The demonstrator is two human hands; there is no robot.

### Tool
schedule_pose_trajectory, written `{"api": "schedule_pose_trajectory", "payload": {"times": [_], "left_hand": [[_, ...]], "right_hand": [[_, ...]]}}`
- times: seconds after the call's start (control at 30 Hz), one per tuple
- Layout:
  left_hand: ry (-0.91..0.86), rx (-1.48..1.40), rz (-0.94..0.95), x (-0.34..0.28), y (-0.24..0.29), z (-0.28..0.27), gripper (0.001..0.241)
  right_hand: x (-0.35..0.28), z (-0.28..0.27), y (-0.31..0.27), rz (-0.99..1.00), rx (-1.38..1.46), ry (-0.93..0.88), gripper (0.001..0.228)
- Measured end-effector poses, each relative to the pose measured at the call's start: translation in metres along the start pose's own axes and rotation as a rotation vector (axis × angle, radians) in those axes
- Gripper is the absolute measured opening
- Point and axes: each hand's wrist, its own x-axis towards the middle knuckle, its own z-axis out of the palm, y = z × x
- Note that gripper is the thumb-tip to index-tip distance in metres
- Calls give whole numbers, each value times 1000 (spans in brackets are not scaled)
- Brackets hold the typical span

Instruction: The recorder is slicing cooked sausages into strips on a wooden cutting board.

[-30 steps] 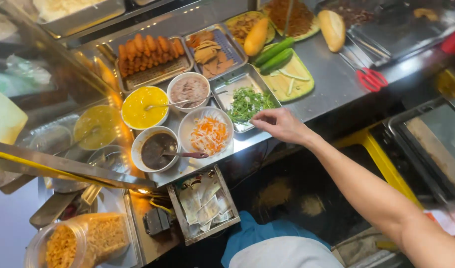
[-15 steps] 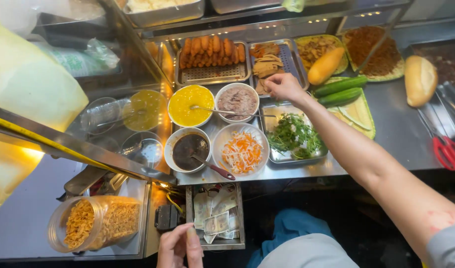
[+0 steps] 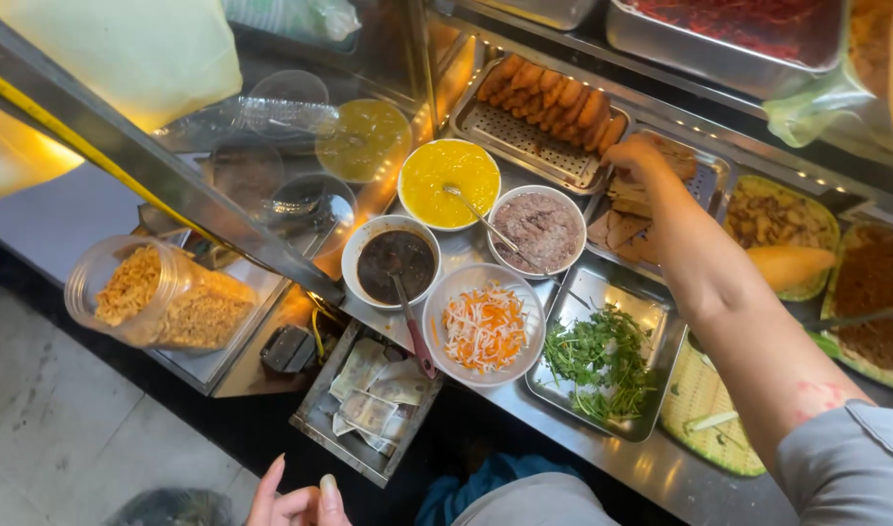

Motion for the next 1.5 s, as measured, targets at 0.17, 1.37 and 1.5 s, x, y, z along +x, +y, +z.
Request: {"api": "schedule_pose_trajectory", "payload": {"times": [0.17,1.37,1.5], "left_hand": [[-36,-120,2,-22,20,13,75],[-74,66,326,-89,137,55,25],[-122,51,328,-90,133,43,25]], "right_hand": [[-15,-14,-10,147,202,-178,10],[-164,-16,17,121,1462,-208,22],[-214,-28,32,81,1470,-169,25]]}}
